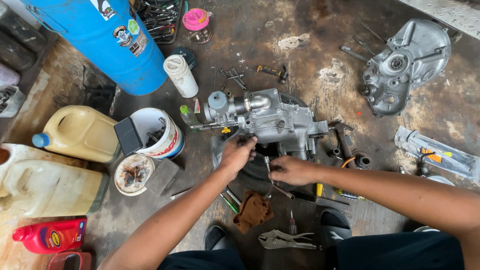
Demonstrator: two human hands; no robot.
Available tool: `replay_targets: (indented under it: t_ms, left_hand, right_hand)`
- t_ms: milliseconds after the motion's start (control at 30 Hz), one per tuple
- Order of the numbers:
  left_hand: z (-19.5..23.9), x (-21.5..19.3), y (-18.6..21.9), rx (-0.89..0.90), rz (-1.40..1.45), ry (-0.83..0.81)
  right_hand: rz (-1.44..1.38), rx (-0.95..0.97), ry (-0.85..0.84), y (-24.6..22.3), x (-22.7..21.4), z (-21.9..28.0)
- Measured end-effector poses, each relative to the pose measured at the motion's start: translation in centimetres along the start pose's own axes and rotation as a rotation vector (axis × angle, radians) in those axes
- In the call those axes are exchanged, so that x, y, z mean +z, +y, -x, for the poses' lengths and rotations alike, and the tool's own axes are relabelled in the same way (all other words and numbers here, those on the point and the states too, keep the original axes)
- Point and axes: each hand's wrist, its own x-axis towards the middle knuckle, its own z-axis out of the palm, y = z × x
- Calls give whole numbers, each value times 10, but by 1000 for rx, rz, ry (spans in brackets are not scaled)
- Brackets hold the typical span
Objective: The person sits on the workshop floor in front of a motorcycle engine assembly resting on a tire. They first wipe their hands and the work area with a cloth, then use a socket wrench to loosen and tighten bolts on the engine crankcase, repositioning the wrench repeatedly on fasteners around the engine.
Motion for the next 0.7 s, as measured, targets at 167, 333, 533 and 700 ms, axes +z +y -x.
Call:
replay_targets:
  t_ms: [167, 333, 533, 700]
  left_hand:
    - [3, 3, 8, -29, 63, -23]
    - [5, 1, 9, -42, 52, -14]
    - [0, 0, 2, -9, 12, 15]
    - [5, 3, 10, -33, 38, 22]
  right_hand:
    - [-13, -4, -3, -2, 0, 3]
    - [-17, 2, -3, 2, -3, 1]
    - [-37, -13, -12, -2, -5, 4]
    - [-19, 4, -3, 2, -5, -2]
